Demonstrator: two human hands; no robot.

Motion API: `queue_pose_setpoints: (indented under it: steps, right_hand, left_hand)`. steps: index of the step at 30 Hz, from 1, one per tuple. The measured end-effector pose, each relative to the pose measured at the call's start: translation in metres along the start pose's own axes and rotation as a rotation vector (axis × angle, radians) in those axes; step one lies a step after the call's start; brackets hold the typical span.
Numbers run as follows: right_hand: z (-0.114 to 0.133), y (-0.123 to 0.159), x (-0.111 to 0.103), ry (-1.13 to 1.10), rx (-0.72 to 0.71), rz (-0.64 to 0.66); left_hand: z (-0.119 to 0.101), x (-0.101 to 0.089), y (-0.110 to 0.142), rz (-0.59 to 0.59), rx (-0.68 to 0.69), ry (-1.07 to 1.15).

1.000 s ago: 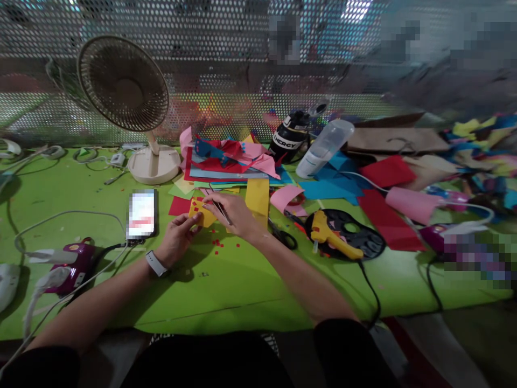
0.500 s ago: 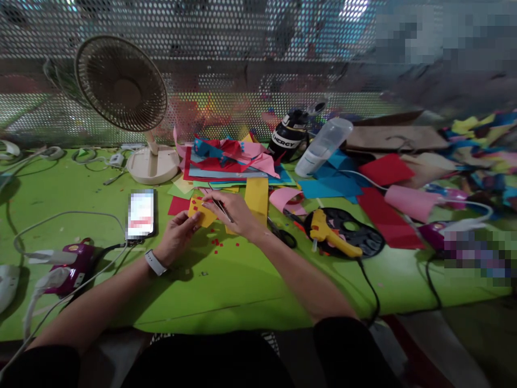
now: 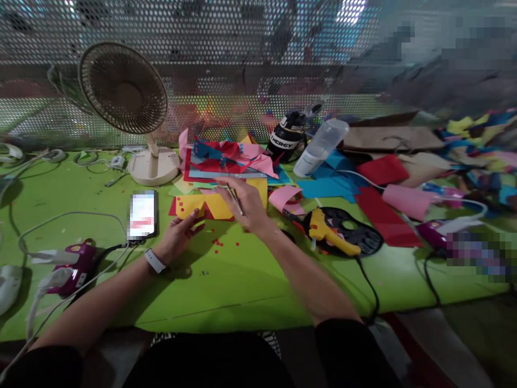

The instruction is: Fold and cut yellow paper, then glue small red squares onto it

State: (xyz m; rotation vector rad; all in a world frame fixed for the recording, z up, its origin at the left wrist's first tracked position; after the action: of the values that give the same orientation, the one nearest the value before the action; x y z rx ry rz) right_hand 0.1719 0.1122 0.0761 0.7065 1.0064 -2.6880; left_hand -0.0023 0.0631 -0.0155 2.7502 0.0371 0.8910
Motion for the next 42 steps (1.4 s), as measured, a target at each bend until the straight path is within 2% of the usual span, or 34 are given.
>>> queue_pose_setpoints:
  steps: [3,6,8,12,15,21,25,28,34,38,40,42]
  right_hand:
    - [-0.025,0.004,-0.006,-0.125,0.115,-0.082]
    - [-0.047,0.012,0.006,-0.291,0.215,-0.019]
    - [-0.052,0.017,0.014,-0.380,0.255,-0.003]
    - [-0.047,0.024,0.027,-0.475,0.294,-0.014]
    - [-0.038,0.027,0.033,-0.479,0.286,0.031]
    - [-0.027,0.026,0.015,-0.323,0.205,-0.078]
    - [-0.023,0.024,0.013,-0.231,0.128,0.061]
    - [-0.027,0.026,0.018,-0.183,0.112,0.090]
    - [-0.030,0.026,0.022,-0.222,0.158,0.093]
    - [-0.021,0.027,0.024,-0.230,0.151,0.115]
    - [-0.017,0.026,0.021,-0.244,0.151,0.073]
    - [-0.014,0.023,0.013,-0.252,0.153,-0.012]
  left_hand:
    - [-0.006,-0.006,-0.004,-0.054,0.059,0.037]
    - [-0.009,-0.007,-0.004,-0.085,0.082,0.035]
    - [-0.009,-0.005,-0.002,-0.088,0.082,0.036]
    - [-0.005,0.001,0.002,-0.032,0.058,0.023]
    - [-0.001,0.003,0.004,-0.010,0.004,-0.029]
    - [-0.012,-0.001,-0.002,-0.055,0.071,0.085]
    - [-0.018,-0.005,-0.004,-0.133,0.069,0.137]
    - [-0.017,-0.004,-0.004,-0.145,0.058,0.141]
    - [-0.011,0.000,0.002,-0.095,0.068,-0.074]
    - [-0.011,0.006,0.007,-0.039,0.141,-0.261]
    - [-0.012,0.006,0.007,-0.044,0.156,-0.336]
    - [-0.014,0.001,0.004,-0.101,0.148,-0.319]
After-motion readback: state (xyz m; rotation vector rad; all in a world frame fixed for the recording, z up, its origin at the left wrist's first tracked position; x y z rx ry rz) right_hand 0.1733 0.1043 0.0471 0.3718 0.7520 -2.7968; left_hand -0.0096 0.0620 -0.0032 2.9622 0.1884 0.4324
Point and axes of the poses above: each hand's wrist, its own y-axis away from the middle knuckle, its own x-axis out of the palm, z = x × y, the point moved 4 cm from there along -y, towards the middle knuckle, and after that the axes turned 2 degrees about -x, right-handed, at the moved point
